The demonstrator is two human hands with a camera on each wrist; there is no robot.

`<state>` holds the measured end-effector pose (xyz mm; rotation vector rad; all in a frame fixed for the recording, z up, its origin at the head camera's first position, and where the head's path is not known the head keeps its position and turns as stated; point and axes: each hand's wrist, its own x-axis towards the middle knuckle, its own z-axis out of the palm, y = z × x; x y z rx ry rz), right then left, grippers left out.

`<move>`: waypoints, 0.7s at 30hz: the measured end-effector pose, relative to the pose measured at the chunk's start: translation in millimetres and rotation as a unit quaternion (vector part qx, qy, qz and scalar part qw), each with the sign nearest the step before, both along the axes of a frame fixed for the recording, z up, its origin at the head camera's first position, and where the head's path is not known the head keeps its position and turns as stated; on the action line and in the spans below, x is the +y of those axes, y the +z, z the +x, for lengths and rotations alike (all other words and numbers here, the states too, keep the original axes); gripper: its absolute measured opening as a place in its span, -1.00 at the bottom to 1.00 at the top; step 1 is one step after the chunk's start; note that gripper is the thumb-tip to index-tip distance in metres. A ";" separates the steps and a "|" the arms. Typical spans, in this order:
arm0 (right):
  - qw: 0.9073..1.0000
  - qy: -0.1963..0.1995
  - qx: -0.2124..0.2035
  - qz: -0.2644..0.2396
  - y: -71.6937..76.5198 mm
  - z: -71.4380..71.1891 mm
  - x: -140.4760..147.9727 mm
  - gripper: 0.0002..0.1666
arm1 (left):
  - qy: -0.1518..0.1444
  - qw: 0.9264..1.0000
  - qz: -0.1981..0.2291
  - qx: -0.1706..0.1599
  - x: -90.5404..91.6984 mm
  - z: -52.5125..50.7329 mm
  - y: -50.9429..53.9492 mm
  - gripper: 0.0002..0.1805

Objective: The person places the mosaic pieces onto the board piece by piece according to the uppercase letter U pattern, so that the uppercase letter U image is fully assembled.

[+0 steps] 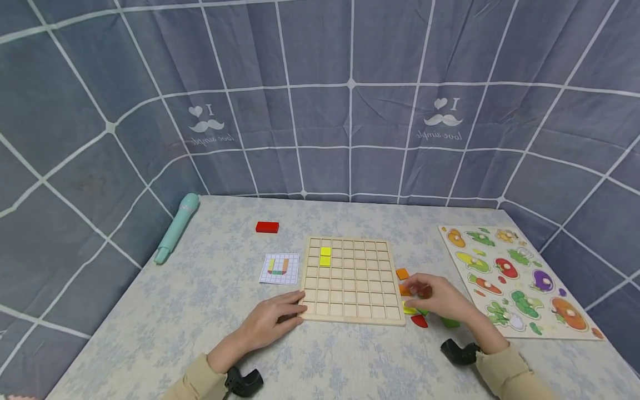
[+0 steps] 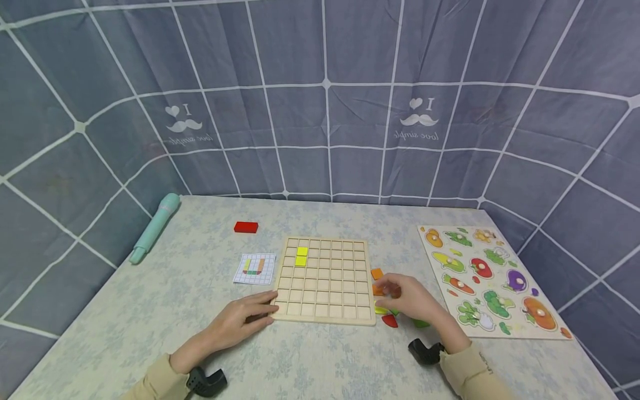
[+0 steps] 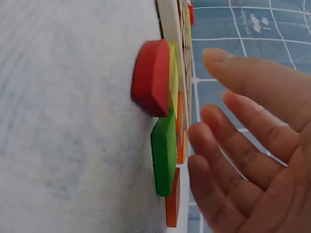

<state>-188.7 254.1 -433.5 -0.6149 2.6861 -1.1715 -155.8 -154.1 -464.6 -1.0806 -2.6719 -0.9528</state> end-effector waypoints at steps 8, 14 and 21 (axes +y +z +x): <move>1.000 0.020 -0.020 -0.005 -4.4 0.7 0.7 -0.58 | -0.001 1.000 -0.001 0.001 -0.2 -0.3 -0.7 -0.66; 0.999 0.032 -0.014 0.000 -8.1 -0.8 2.1 -0.61 | -0.001 1.000 -0.001 0.003 -0.1 -0.6 -1.2 -0.67; 0.998 0.056 -0.001 0.012 -8.5 -2.2 4.4 -0.63 | -0.001 1.000 0.001 0.006 0.0 -0.7 -1.2 -0.67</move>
